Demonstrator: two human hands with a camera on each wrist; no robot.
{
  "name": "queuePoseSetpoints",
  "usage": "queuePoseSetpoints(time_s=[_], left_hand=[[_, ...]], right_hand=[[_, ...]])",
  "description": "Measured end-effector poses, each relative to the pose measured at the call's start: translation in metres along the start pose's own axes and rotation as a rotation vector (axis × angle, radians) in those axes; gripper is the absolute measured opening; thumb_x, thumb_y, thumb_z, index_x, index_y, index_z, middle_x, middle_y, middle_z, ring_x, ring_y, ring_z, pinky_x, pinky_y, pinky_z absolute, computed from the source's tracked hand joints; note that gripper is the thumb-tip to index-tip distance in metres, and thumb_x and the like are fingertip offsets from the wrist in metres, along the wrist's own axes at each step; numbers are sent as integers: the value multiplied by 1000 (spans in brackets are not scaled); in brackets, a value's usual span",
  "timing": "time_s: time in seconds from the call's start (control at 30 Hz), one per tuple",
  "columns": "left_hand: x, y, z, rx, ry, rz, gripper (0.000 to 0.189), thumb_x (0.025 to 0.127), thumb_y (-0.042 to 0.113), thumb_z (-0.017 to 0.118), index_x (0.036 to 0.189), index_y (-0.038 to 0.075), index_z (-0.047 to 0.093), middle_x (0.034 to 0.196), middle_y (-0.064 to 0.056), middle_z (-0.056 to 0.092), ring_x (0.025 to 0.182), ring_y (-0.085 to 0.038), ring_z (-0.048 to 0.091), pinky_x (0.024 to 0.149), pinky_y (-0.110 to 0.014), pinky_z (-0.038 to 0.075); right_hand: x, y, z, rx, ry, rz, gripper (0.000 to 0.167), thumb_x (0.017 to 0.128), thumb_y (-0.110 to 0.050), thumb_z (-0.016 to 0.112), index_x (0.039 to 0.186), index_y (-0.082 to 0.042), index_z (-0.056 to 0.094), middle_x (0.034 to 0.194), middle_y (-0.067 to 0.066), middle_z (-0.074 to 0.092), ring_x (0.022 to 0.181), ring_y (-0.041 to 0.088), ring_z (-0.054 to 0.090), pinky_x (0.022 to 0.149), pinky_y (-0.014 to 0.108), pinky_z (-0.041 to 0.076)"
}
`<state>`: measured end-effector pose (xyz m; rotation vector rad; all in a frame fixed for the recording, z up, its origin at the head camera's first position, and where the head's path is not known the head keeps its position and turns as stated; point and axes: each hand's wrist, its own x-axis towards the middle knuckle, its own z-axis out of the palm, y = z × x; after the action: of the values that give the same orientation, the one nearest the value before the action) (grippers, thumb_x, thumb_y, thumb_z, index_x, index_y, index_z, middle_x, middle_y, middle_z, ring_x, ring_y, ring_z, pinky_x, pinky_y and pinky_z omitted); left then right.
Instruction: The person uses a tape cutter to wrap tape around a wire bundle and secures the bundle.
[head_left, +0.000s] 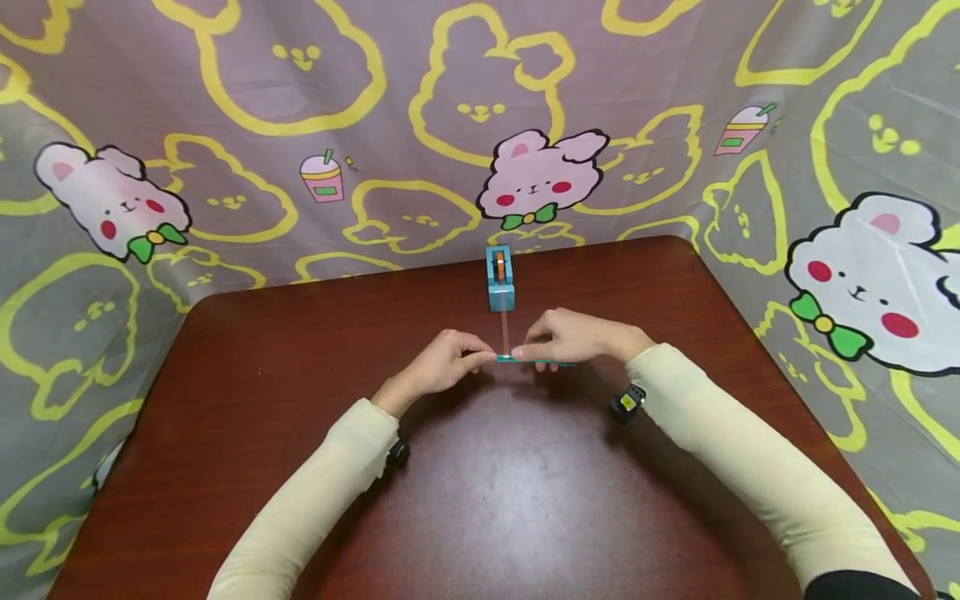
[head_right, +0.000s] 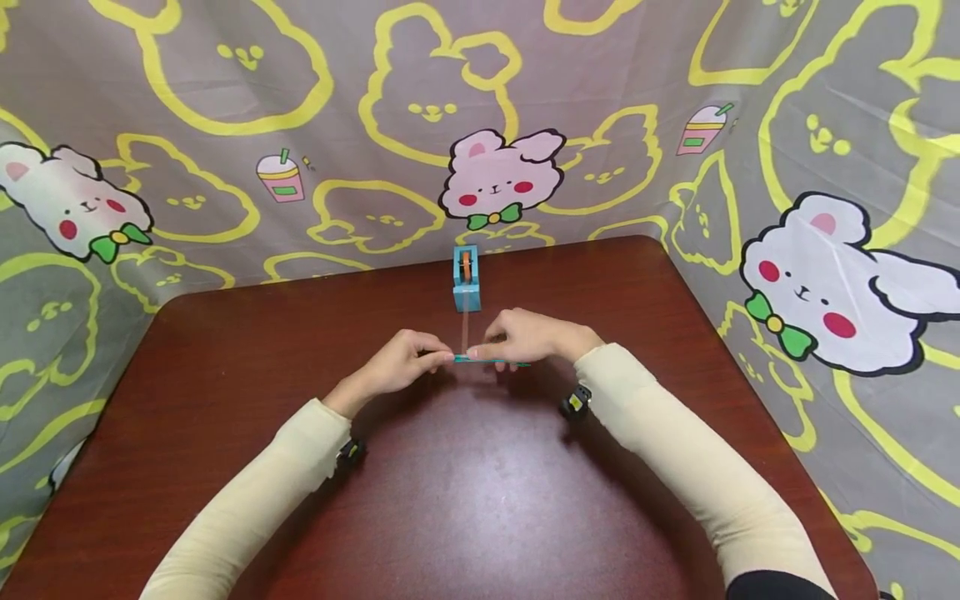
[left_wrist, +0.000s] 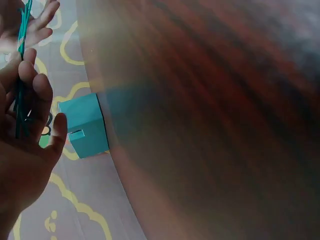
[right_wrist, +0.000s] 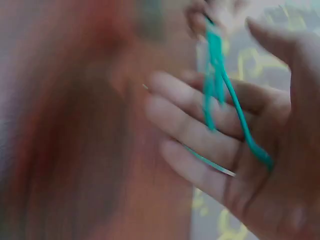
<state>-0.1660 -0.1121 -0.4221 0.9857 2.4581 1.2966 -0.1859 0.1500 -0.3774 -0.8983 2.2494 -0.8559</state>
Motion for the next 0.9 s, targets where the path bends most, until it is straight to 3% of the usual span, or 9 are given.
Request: queuePoseSetpoints(time_s=[0.13, 0.23, 0.4, 0.57, 0.73, 0.9], left_hand=[[-2, -2, 0, 55, 43, 77, 17, 98, 12, 67, 97, -1, 78, 80, -14, 71, 64, -12, 58, 58, -26, 48], [-4, -1, 0, 97, 72, 128, 15, 97, 11, 68, 97, 1, 79, 76, -12, 69, 61, -9, 55, 56, -26, 47], [-5, 0, -1, 217, 126, 225, 11, 95, 12, 71, 96, 6, 80, 72, -6, 68, 59, -7, 51, 66, -29, 45], [-5, -1, 1, 342, 176, 294, 9, 93, 12, 74, 93, 7, 81, 76, 2, 70, 66, -6, 57, 81, -36, 44], [-5, -1, 1, 408, 191, 329, 8, 93, 12, 74, 93, 8, 80, 77, 5, 68, 69, -8, 58, 80, -36, 45], [-6, -1, 1, 436, 185, 336, 10, 95, 15, 72, 95, 10, 80, 78, 5, 68, 71, -8, 58, 81, -35, 44]], right_hand=[[14, 22, -12, 463, -151, 156, 74, 104, -60, 36, 118, 5, 68, 103, 22, 73, 90, 35, 71, 85, 47, 55], [24, 40, -10, 717, -268, 217, 87, 103, -65, 25, 124, 11, 63, 106, 24, 71, 92, 34, 70, 82, 46, 56], [30, 62, 1, 984, -454, 114, 88, 106, -60, 16, 122, 14, 61, 93, 16, 74, 78, 24, 71, 64, 34, 57], [27, 73, 11, 1113, -554, -8, 68, 111, -43, 20, 113, 5, 67, 86, 11, 74, 70, 18, 72, 56, 26, 55], [25, 73, 13, 1080, -515, -25, 49, 110, -33, 37, 110, 4, 69, 80, 10, 74, 68, 16, 72, 54, 24, 55], [24, 68, 11, 1000, -470, -34, 43, 111, -25, 39, 111, 6, 69, 76, 9, 71, 65, 15, 71, 52, 24, 55]])
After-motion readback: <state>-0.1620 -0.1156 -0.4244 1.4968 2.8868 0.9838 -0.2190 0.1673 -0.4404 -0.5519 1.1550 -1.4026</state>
